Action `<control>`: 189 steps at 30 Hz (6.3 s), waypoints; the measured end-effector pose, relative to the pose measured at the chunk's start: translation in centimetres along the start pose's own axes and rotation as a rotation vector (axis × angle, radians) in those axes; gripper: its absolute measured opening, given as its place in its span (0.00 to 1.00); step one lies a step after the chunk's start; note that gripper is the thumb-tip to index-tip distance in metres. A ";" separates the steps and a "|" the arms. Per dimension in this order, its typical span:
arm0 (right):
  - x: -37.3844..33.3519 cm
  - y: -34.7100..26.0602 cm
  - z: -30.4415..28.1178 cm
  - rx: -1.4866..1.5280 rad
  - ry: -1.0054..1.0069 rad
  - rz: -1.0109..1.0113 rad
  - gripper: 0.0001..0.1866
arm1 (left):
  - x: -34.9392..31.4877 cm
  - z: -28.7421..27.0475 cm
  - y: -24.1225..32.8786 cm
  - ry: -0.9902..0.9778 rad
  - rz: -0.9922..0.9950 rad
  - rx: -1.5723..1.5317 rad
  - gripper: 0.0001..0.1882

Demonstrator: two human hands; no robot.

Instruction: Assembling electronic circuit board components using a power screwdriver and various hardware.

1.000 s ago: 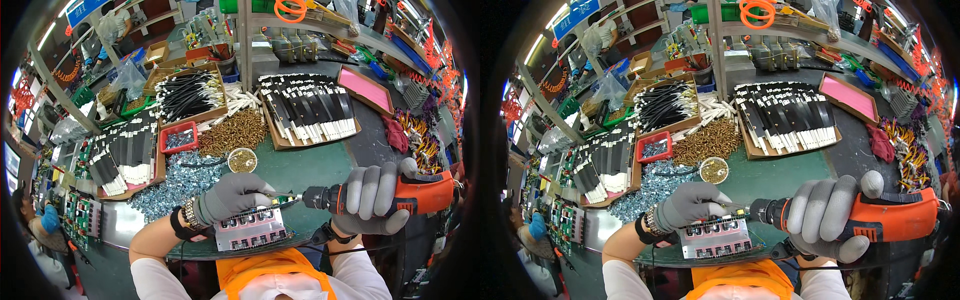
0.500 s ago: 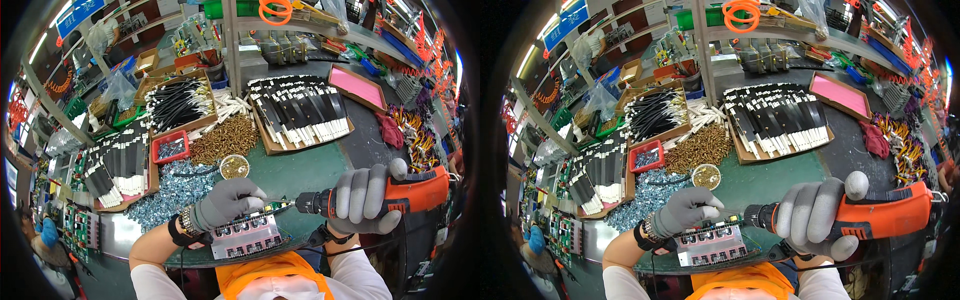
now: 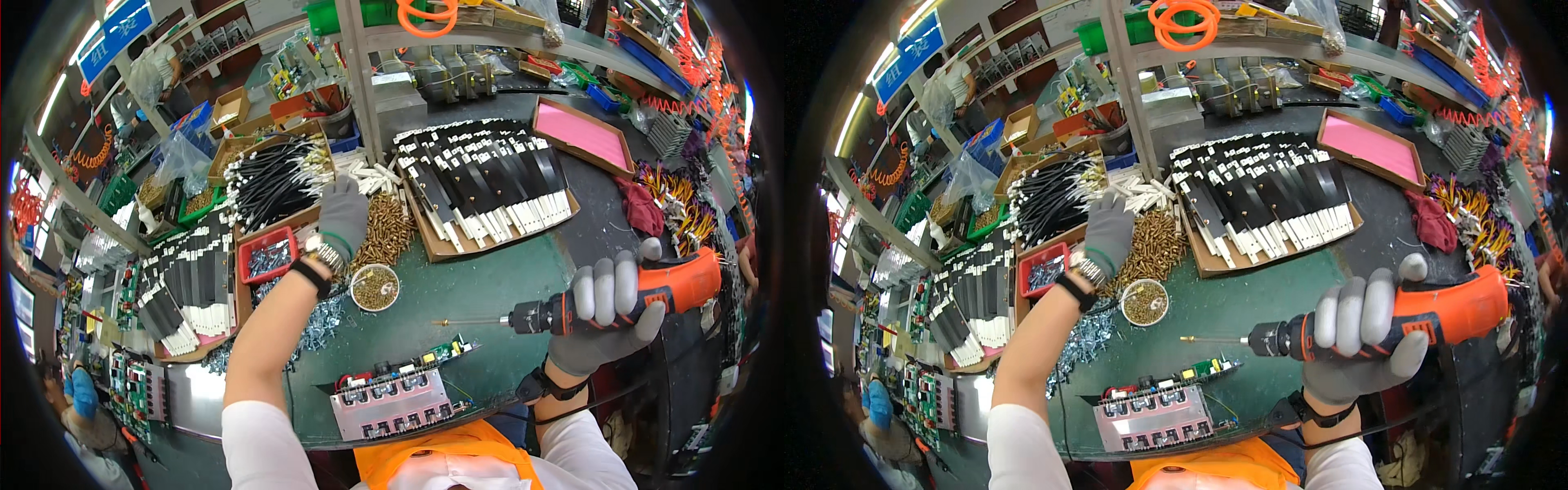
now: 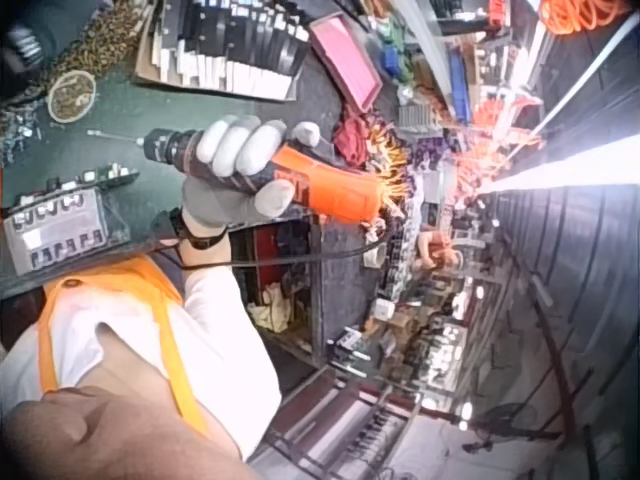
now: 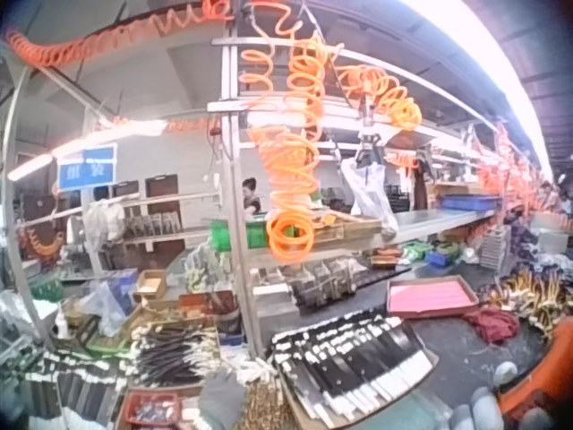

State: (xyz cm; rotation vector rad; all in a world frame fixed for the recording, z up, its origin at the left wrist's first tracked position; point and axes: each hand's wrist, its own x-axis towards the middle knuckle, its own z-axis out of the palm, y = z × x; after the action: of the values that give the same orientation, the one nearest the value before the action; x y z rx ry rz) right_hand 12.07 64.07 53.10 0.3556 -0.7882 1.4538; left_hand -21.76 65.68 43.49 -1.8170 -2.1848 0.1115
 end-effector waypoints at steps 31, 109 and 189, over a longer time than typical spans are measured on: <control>-2.7 -2.4 -0.2 -0.107 -0.086 0.170 0.34 | 5.6 7.4 -0.6 -0.270 -0.059 0.276 0.18; -6.0 -0.6 3.3 -0.118 -0.340 0.483 0.34 | -0.9 3.8 7.9 -0.370 0.394 0.143 0.10; -5.6 2.8 5.0 -0.396 -0.454 0.702 0.23 | -19.4 -2.6 8.1 -0.574 0.301 -1.670 0.39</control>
State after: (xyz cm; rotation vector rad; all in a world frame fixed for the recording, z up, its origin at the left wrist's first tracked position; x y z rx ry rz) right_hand 8.50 56.91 52.24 0.0956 -1.6576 1.8295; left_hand -10.30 48.08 40.55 -3.1082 -2.3972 -1.8421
